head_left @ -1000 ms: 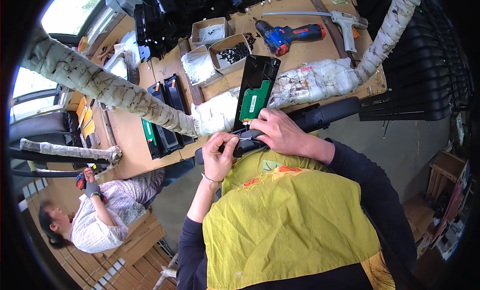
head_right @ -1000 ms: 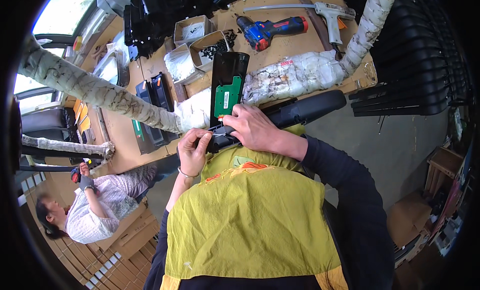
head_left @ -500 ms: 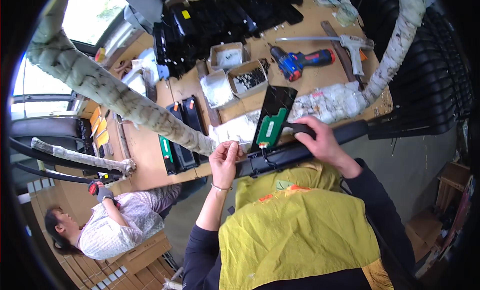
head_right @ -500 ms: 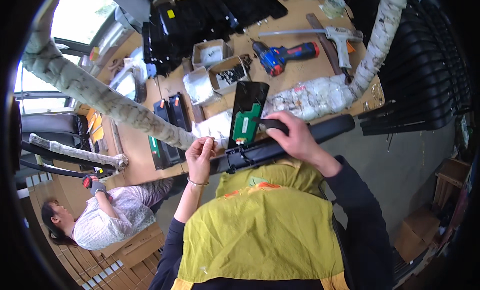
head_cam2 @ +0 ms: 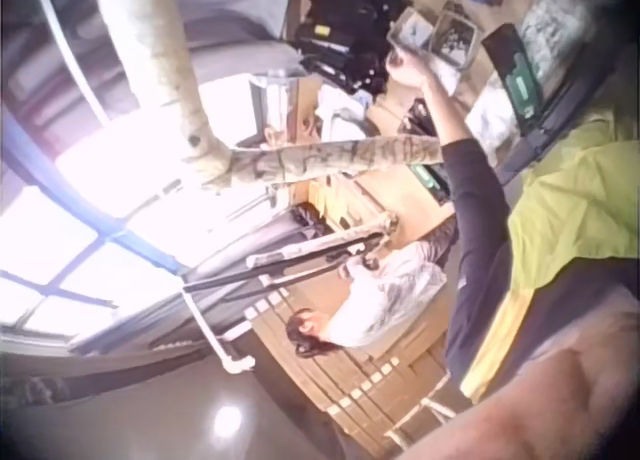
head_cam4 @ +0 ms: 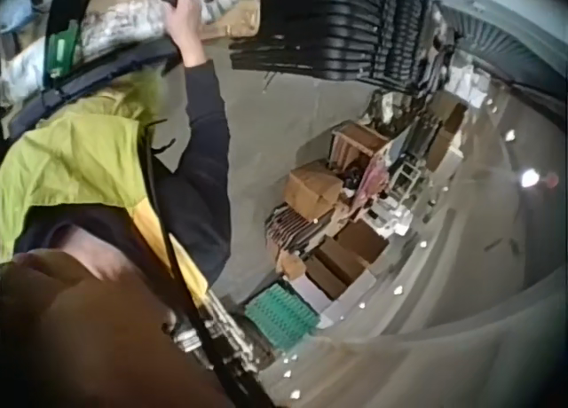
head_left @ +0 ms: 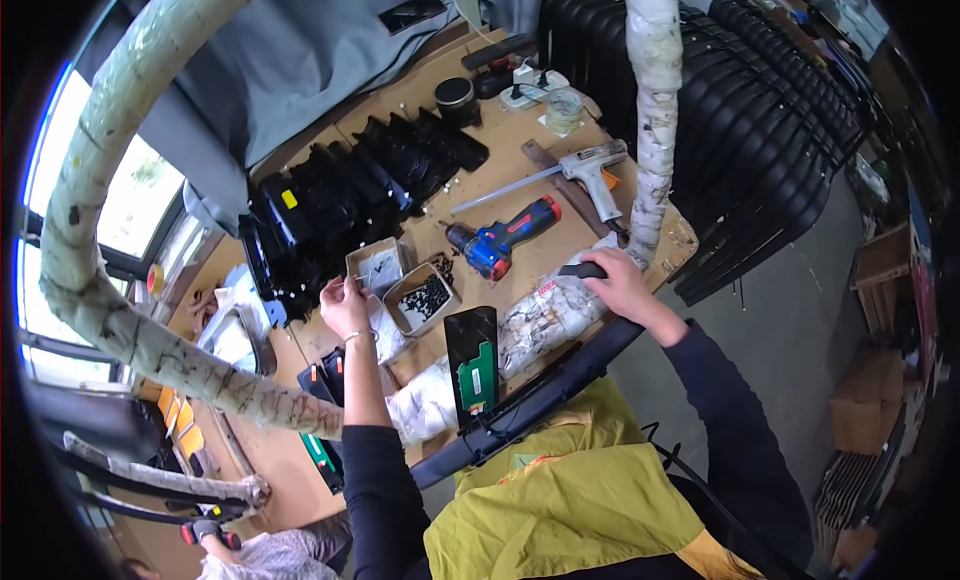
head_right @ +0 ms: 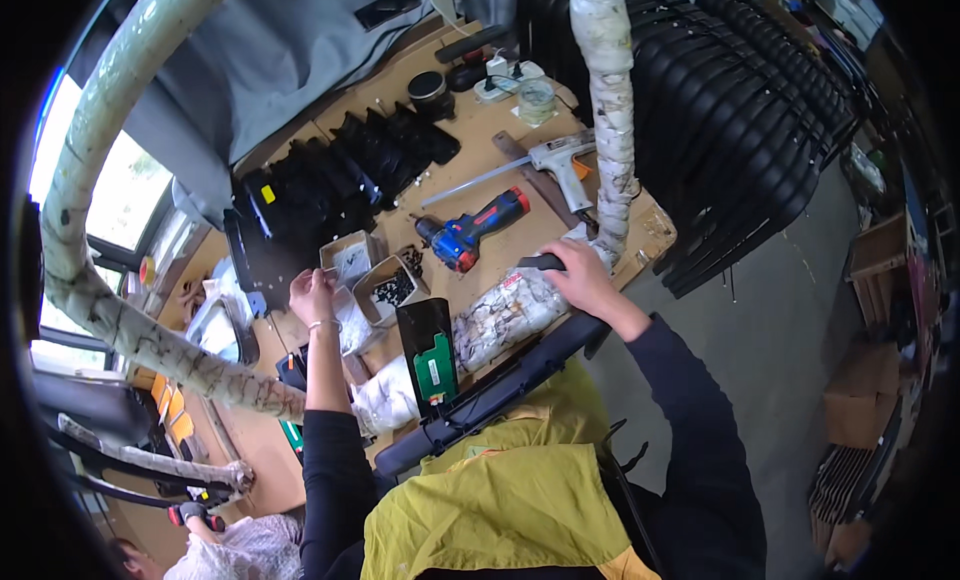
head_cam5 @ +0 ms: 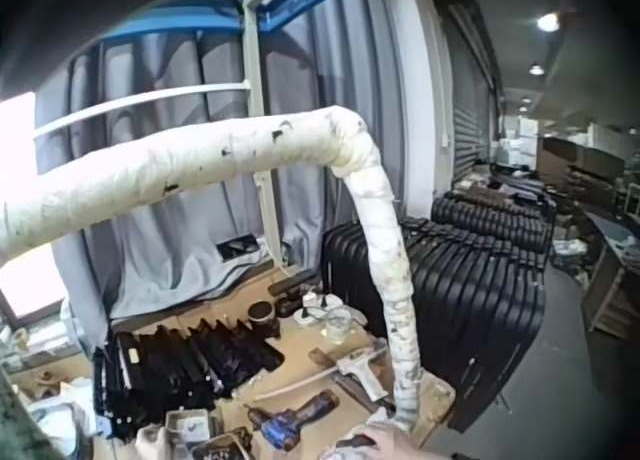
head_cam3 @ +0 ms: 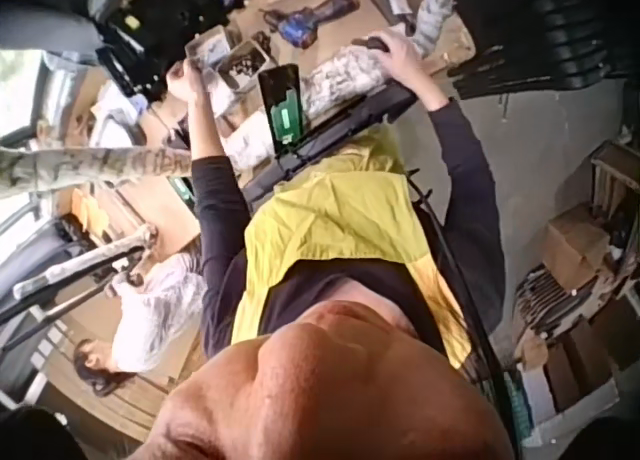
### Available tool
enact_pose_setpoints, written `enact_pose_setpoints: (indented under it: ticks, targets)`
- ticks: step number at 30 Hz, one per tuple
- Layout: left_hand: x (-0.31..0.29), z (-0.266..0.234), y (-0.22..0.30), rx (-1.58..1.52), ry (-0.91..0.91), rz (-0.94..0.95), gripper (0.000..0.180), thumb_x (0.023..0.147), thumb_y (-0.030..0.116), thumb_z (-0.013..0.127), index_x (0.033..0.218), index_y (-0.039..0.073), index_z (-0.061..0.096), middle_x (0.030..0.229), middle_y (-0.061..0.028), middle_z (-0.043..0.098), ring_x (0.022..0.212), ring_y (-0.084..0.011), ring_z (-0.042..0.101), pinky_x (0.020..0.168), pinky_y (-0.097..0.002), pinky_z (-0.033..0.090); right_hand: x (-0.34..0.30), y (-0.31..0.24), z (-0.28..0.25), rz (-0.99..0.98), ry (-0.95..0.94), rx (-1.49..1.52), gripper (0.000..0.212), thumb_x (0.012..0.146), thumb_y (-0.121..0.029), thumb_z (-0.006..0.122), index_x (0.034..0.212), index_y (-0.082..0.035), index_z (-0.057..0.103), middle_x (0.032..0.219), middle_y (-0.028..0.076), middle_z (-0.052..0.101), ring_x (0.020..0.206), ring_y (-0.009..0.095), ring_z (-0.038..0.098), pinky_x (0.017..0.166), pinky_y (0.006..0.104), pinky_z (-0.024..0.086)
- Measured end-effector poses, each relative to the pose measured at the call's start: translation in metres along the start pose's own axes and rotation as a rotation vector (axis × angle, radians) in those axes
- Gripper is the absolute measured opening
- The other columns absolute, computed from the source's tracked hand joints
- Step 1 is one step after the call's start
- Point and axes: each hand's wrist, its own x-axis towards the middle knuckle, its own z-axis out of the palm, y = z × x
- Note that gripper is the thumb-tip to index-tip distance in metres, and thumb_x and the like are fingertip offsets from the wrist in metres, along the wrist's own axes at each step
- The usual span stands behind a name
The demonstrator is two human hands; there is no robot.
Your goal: Assembling and gluing electronic components onto a plastic panel using a power drill and a hot glue gun.
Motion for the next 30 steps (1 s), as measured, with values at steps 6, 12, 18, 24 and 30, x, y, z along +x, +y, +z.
enact_pose_setpoints:
  ticks: [6,12,18,24,30]
  targets:
    - [0.005,0.014,-0.021,-0.148,-0.146,-0.361,0.026,0.1,0.026,0.056,0.101,0.0,0.055,0.082,-0.0116,0.069,0.055,-0.0116,0.06,0.046,-0.0211,0.044,0.046,0.035,0.057,-0.008,-0.113,-0.187,0.027,0.076,-0.013,0.066,0.102,-0.004,0.063,0.106,0.018,0.061,0.102,0.038,0.056,0.085,0.047,0.046]
    - [-0.139,-0.053,0.029,-0.12,-0.491,-0.289,0.036,0.103,0.032,0.049,0.118,0.001,0.058,0.097,-0.0071,0.069,0.078,-0.0099,0.065,0.065,-0.022,0.05,0.124,0.133,0.05,0.388,0.43,-0.432,0.051,0.076,-0.012,0.063,0.123,0.002,0.049,0.118,0.029,0.053,0.112,0.048,0.051,0.094,0.0528,0.044]
    - [-0.189,-0.027,0.071,0.077,-1.144,-0.491,0.056,0.096,0.044,0.058,0.126,-0.004,0.055,0.095,-0.0037,0.062,0.083,-0.0098,0.056,0.07,-0.0252,0.048,0.165,0.175,0.038,0.669,0.072,-0.478,0.064,0.072,-0.02,0.064,0.125,0.011,0.046,0.126,0.034,0.053,0.124,0.047,0.046,0.108,0.0441,0.038]
    - [-0.184,-0.022,0.057,-0.074,-0.997,-0.679,0.049,0.087,0.033,0.075,0.121,0.003,0.057,0.103,-0.0059,0.069,0.086,-0.012,0.065,0.075,-0.0273,0.053,0.178,0.173,0.033,0.476,0.213,-0.095,0.05,0.066,-0.019,0.069,0.108,0.008,0.061,0.102,0.026,0.067,0.1,0.04,0.065,0.091,0.0398,0.05]
    - [-0.201,-0.071,0.024,-0.569,-0.908,-0.543,0.076,0.086,0.054,0.067,0.134,-0.002,0.048,0.117,-0.0132,0.064,0.107,-0.023,0.065,0.091,-0.0377,0.054,0.159,0.017,-0.041,0.474,-0.261,0.741,0.033,0.083,-0.017,0.059,0.112,-0.001,0.056,0.07,0.003,0.054,0.052,0.011,0.051,0.041,0.0235,0.039]
